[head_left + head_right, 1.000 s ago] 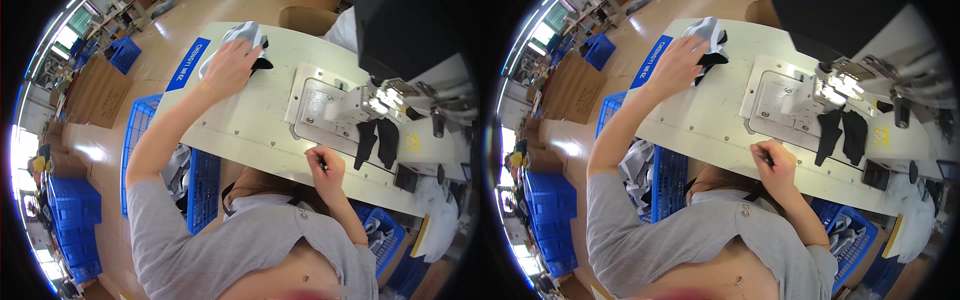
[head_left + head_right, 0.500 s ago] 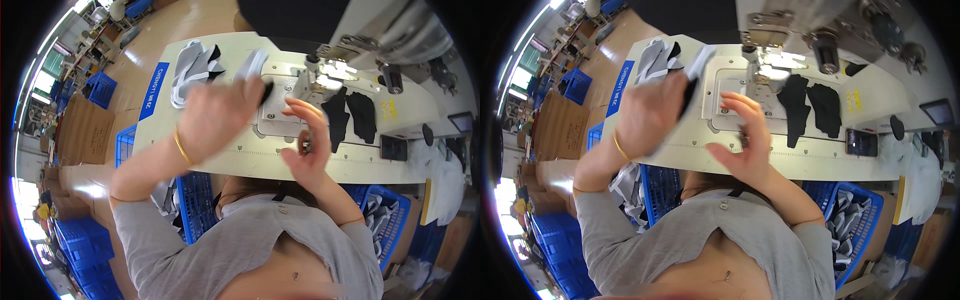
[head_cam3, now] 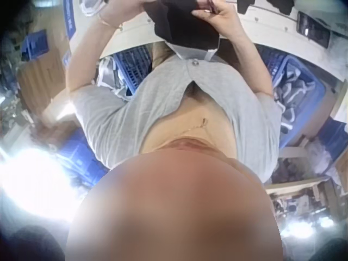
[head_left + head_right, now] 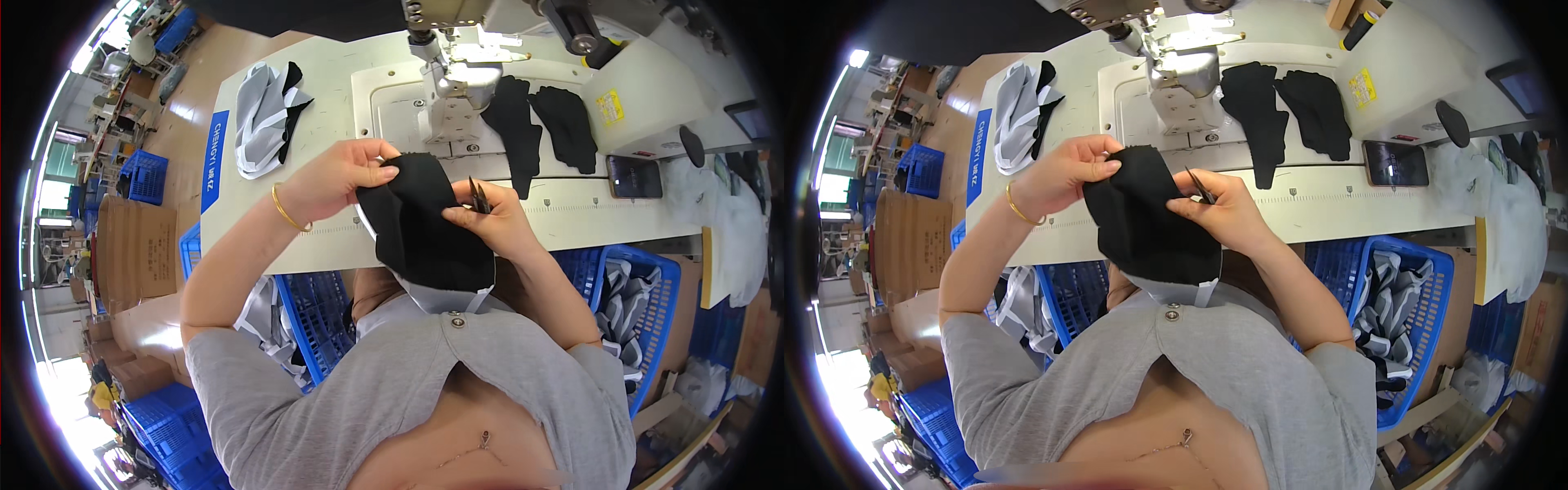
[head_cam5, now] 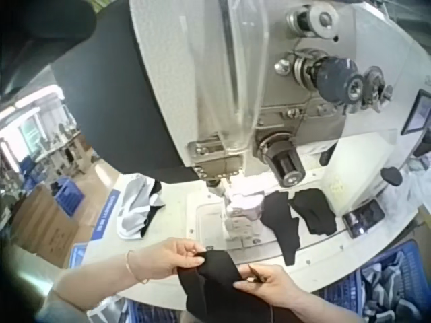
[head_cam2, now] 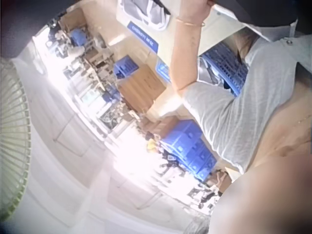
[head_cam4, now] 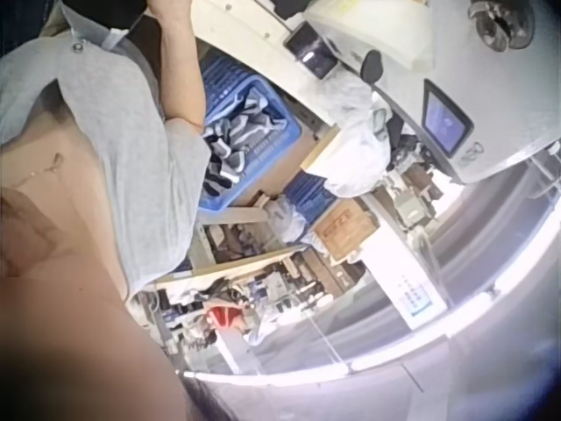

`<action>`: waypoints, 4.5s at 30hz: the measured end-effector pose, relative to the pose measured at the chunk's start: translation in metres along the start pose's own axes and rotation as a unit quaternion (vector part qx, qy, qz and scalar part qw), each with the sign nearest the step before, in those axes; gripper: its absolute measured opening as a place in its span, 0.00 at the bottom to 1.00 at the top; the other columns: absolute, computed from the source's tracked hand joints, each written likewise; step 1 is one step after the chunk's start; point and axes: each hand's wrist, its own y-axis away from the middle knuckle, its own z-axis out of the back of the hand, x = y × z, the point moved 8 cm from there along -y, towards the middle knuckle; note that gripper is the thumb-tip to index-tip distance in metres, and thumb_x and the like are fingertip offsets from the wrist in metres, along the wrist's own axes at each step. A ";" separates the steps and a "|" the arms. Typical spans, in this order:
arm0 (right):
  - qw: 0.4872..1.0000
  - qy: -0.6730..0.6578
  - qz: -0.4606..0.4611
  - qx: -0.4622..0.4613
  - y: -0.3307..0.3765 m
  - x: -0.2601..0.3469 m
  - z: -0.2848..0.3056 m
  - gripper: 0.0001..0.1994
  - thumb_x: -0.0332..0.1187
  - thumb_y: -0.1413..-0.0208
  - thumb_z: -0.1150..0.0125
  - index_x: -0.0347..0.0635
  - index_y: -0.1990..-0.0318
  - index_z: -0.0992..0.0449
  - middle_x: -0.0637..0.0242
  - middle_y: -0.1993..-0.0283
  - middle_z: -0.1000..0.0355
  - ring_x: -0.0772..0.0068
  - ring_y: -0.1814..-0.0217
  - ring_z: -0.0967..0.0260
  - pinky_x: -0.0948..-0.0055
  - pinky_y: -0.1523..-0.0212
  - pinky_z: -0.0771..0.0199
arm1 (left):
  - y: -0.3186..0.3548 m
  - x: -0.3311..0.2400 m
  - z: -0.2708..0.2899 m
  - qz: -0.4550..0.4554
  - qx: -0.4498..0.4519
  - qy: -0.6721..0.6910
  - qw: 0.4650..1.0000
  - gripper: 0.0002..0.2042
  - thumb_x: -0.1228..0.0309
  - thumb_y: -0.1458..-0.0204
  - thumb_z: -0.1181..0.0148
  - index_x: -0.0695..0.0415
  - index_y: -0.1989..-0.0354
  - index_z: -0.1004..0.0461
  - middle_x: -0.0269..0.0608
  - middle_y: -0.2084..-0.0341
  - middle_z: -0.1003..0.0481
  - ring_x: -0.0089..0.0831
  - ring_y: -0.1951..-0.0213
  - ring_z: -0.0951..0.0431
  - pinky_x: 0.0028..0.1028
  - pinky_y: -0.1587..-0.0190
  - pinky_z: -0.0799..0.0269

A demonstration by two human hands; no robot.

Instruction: Sewing together shoe upper components using an industrial sewing machine.

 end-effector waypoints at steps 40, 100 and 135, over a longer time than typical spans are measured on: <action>0.991 0.127 0.018 0.046 0.017 0.096 0.020 0.10 0.32 0.45 0.34 0.32 0.65 0.25 0.71 0.74 0.31 0.88 0.70 0.38 0.82 0.69 0.36 | -0.008 0.006 -0.046 -0.214 -0.231 0.074 0.946 0.09 0.70 0.36 0.47 0.60 0.67 0.28 0.22 0.76 0.31 0.09 0.72 0.37 0.13 0.69 0.39; 0.992 0.038 -0.039 -0.117 0.020 0.032 0.009 0.09 0.32 0.48 0.34 0.34 0.67 0.23 0.65 0.68 0.24 0.81 0.67 0.30 0.78 0.66 0.30 | 0.027 -0.013 -0.038 -0.292 -0.266 -0.022 0.918 0.06 0.80 0.44 0.41 0.66 0.59 0.24 0.34 0.68 0.24 0.16 0.67 0.27 0.17 0.62 0.30; 0.972 0.008 0.139 -0.192 -0.032 0.087 0.027 0.08 0.31 0.42 0.40 0.32 0.66 0.22 0.79 0.79 0.37 0.90 0.75 0.46 0.82 0.74 0.44 | -0.036 -0.114 -0.002 -0.106 -0.238 0.006 0.965 0.08 0.81 0.51 0.38 0.63 0.61 0.22 0.38 0.64 0.22 0.27 0.61 0.21 0.24 0.57 0.26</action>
